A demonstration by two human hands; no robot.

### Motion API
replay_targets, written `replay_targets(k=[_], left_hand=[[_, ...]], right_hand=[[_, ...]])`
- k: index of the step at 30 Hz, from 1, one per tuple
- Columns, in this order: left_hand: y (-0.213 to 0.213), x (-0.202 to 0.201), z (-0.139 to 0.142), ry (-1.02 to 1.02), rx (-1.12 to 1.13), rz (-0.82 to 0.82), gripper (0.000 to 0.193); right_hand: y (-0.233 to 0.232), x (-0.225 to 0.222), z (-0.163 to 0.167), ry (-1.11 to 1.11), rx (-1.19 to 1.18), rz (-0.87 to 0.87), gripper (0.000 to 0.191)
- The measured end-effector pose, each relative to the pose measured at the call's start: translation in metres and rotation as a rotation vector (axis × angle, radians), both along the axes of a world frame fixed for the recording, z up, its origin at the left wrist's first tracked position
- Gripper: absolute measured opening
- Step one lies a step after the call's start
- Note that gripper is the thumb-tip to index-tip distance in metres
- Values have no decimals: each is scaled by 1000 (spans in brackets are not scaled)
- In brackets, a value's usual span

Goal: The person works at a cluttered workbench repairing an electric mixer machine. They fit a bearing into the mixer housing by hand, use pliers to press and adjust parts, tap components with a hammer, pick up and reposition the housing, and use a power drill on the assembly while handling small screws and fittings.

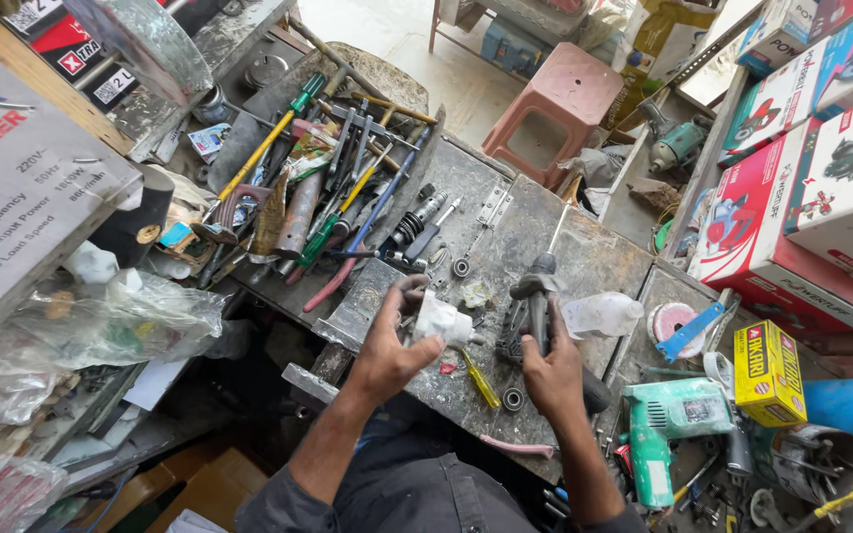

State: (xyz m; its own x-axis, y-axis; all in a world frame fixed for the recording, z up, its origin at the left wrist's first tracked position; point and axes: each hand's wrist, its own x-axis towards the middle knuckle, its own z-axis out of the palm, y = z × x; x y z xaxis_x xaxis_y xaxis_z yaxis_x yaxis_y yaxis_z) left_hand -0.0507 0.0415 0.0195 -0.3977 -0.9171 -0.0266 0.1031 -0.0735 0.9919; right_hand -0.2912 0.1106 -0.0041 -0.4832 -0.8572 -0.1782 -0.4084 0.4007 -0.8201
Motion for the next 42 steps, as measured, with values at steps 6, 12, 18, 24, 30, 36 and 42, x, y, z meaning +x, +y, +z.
replay_targets(k=[6,12,18,24,30,36,42], left_hand=[[-17,26,26,-585,-814,237,114],[-35,36,6,-633,-654,187,120],[-38,42,-2,-669,-616,106,120],[-42,45,1,-694,-631,134,112],[-33,46,0,-756,-606,116,110],[-32,49,-10,-665,-727,217,108],[-29,52,-21,-660,-674,255,106]], right_hand=[[-45,18,-2,342,105,221,80],[-85,35,-6,382,74,187,75],[-98,38,-3,363,124,195,75],[-102,26,-1,392,3,258,78],[-93,21,-6,486,-187,302,70],[-70,31,-8,628,-172,564,47],[-76,35,-16,699,-283,617,53]])
